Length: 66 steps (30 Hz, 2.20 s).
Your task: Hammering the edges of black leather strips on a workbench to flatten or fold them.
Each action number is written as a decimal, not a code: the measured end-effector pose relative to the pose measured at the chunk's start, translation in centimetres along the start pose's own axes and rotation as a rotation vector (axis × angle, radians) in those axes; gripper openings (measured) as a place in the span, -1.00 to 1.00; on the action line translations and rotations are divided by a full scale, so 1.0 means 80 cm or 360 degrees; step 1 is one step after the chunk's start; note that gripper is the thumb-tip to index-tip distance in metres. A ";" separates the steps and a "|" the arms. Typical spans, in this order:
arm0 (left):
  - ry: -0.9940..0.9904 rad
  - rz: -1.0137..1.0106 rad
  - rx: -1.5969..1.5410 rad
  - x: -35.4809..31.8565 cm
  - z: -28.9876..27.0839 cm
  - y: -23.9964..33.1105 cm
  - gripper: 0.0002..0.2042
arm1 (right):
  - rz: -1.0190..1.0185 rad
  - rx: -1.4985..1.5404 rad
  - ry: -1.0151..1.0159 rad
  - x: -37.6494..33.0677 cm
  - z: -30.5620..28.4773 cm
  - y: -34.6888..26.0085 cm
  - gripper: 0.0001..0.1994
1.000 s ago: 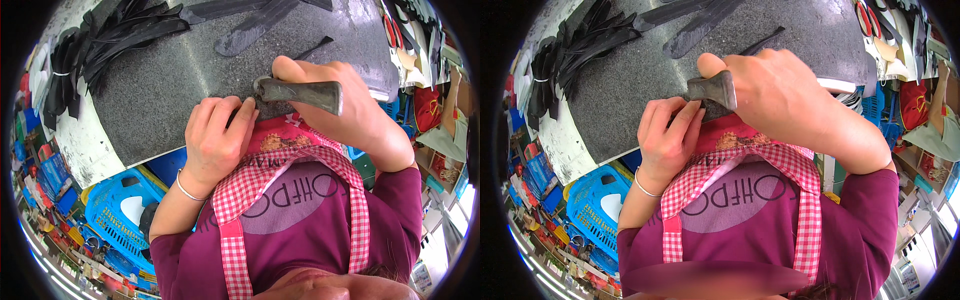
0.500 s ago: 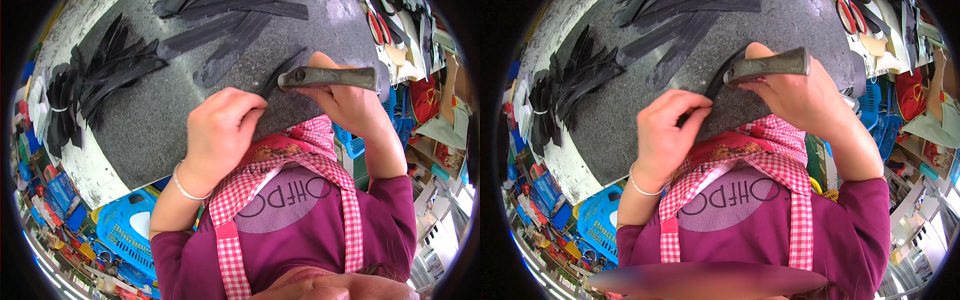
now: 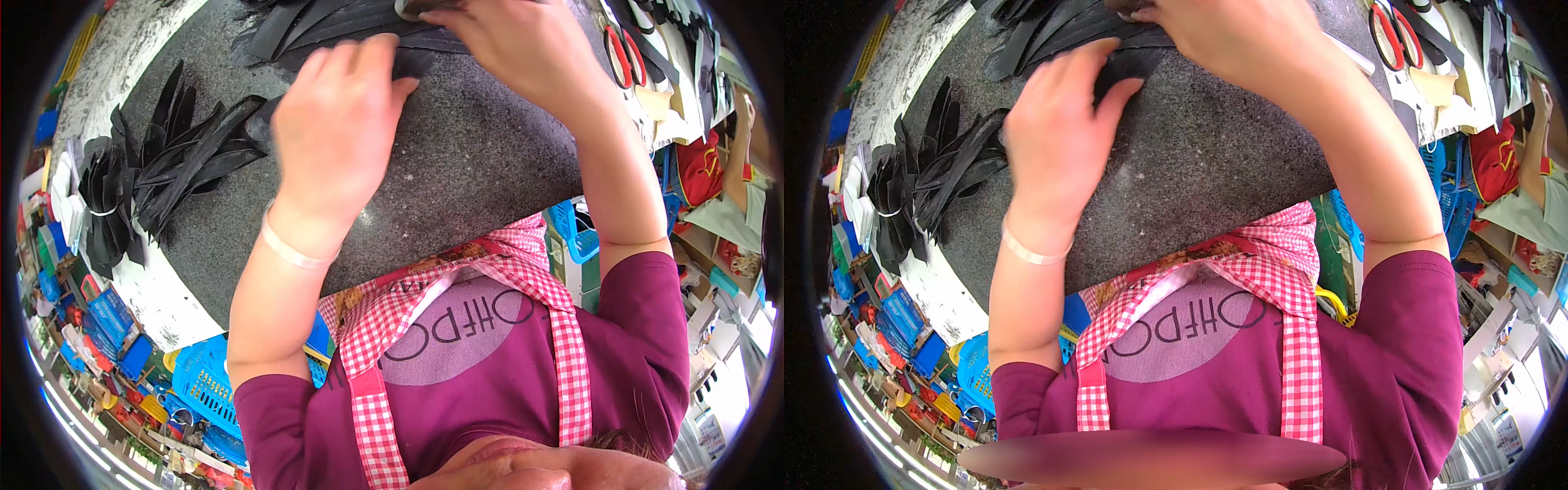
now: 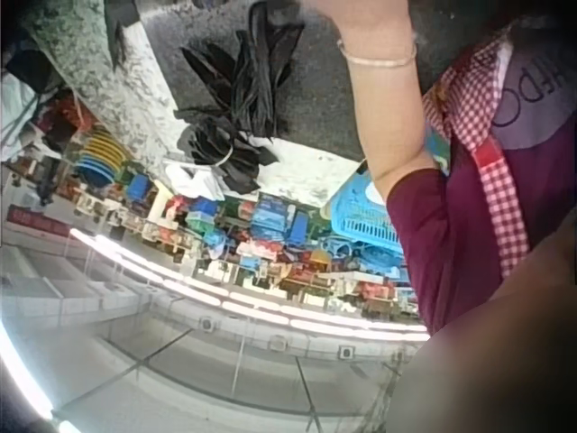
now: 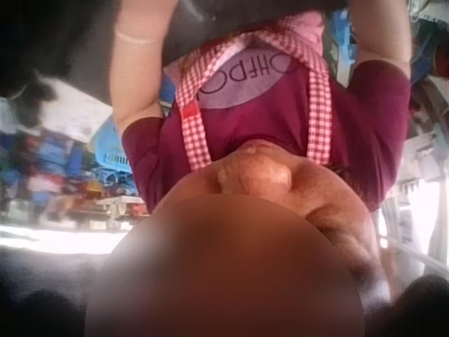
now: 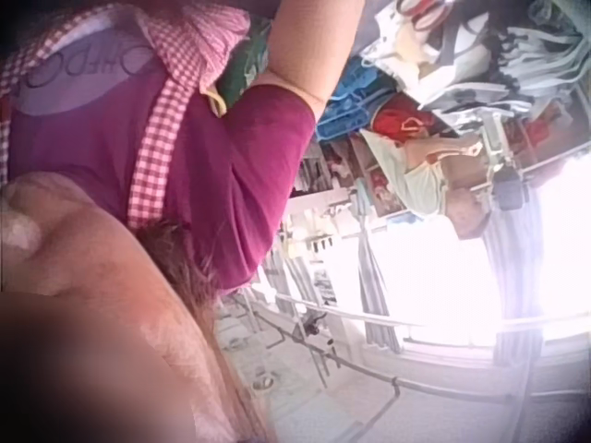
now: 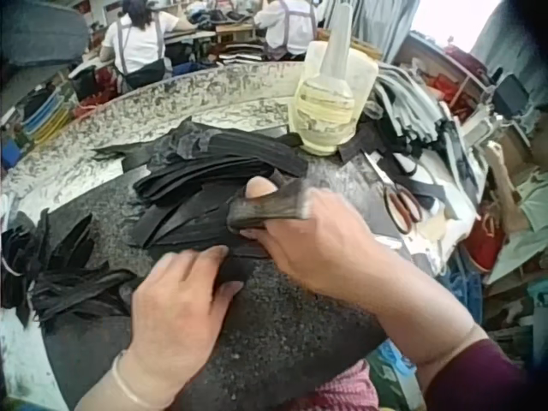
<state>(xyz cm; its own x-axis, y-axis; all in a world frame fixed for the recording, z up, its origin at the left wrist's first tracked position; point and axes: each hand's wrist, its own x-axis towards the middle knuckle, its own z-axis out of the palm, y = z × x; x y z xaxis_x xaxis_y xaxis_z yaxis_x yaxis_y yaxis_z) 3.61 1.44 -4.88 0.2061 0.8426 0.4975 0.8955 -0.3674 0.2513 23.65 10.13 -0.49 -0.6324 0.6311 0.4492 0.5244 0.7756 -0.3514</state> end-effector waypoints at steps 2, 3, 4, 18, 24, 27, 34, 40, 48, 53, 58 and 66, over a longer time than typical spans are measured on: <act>0.0001 -0.0013 -0.0175 0.004 0.012 -0.007 -0.84 | 0.0403 -0.0289 -0.0317 0.002 0.010 -0.003 -0.80; 0.0007 -0.0027 -0.0338 0.006 0.013 -0.011 -0.81 | 0.0288 -0.0269 -0.0278 0.000 0.010 0.000 -0.79; 0.0008 -0.0018 -0.0335 0.005 0.010 -0.012 -0.81 | 0.0290 -0.0271 -0.0268 0.001 0.010 -0.001 -0.79; -0.0482 -0.0175 -0.0752 -0.063 -0.021 0.025 -0.67 | 0.0322 -0.0040 -0.0583 -0.103 -0.039 -0.056 -0.78; -0.0338 -0.0021 -0.0840 -0.072 -0.006 0.014 -0.70 | 0.0436 0.0019 -0.0542 -0.131 -0.027 -0.074 -0.75; -0.0270 0.0164 -0.0696 -0.074 -0.005 0.015 -0.68 | 0.0347 -0.0031 -0.0527 -0.134 -0.027 -0.070 -0.75; -0.0187 0.0515 -0.0292 -0.072 -0.004 0.021 -0.75 | 0.0436 0.0012 -0.0592 -0.123 -0.039 -0.067 -0.78; -0.0290 0.0485 -0.0254 -0.066 -0.014 0.025 -0.68 | 0.0385 -0.0135 -0.0576 -0.117 -0.031 -0.077 -0.81; -0.0290 0.0246 -0.0587 -0.079 -0.024 0.001 -0.77 | 0.0236 -0.0159 -0.0619 -0.109 -0.024 -0.085 -0.79; -0.0254 0.0246 -0.0524 -0.095 -0.032 -0.005 -0.78 | 0.0206 0.0000 -0.0619 -0.100 -0.016 -0.097 -0.81; -0.0270 0.0240 -0.0573 -0.104 -0.043 -0.016 -0.80 | 0.0131 -0.0084 -0.0599 -0.085 -0.012 -0.103 -0.78; -0.0257 0.0180 -0.0536 -0.127 -0.060 -0.033 -0.79 | 0.0033 0.0025 -0.0728 -0.067 0.006 -0.130 -0.82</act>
<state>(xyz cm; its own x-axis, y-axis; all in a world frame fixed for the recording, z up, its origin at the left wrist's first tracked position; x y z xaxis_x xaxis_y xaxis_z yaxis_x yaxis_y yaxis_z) -2.70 -8.04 -6.61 0.3795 0.8306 0.4075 0.6892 -0.5477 0.4744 21.34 -1.32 0.36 -0.8104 0.5848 0.0342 0.5331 0.7605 -0.3708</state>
